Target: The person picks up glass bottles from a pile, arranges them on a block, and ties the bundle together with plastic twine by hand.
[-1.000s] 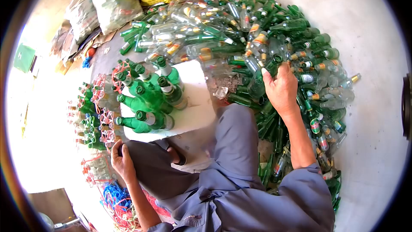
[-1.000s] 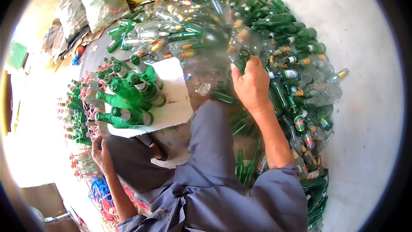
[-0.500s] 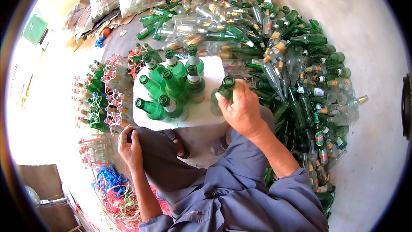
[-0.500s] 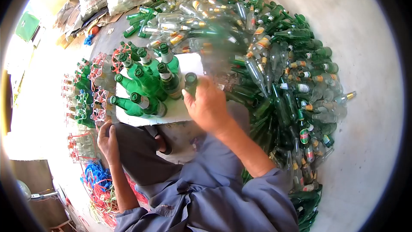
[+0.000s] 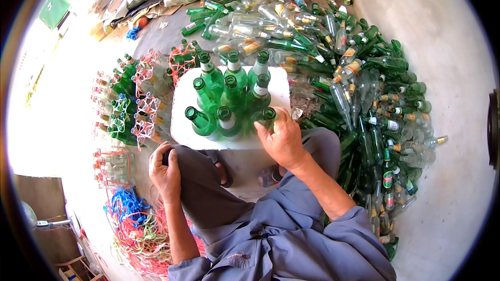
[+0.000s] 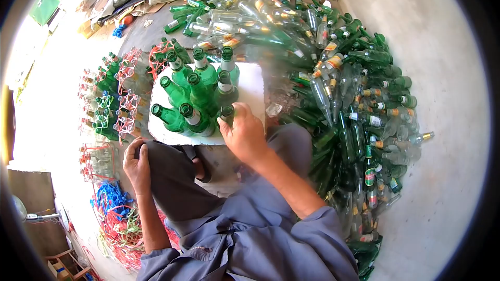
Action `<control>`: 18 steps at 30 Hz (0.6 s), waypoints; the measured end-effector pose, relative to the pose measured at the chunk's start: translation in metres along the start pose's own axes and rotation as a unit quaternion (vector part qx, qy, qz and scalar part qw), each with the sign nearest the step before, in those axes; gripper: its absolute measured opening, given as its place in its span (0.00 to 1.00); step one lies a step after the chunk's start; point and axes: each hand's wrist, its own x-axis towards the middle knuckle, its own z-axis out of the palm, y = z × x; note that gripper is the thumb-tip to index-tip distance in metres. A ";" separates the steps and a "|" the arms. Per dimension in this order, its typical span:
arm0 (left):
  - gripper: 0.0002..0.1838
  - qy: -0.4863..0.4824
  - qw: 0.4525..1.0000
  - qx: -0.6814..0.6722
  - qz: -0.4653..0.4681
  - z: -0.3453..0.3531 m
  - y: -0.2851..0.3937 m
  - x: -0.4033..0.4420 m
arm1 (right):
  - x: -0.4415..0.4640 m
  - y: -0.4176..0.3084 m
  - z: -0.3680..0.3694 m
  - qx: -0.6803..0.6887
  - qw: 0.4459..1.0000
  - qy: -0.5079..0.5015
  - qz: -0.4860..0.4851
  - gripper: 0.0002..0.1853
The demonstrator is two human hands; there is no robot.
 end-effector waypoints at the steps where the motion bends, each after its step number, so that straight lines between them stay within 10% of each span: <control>1: 0.09 0.000 1.000 -0.008 -0.001 0.000 -0.001 0.000 | 0.000 0.000 0.002 0.000 1.000 0.001 -0.004 0.17; 18: 0.11 0.011 1.000 0.010 0.007 0.002 0.004 -0.001 | -0.045 0.004 0.014 0.097 0.973 0.020 0.209 0.36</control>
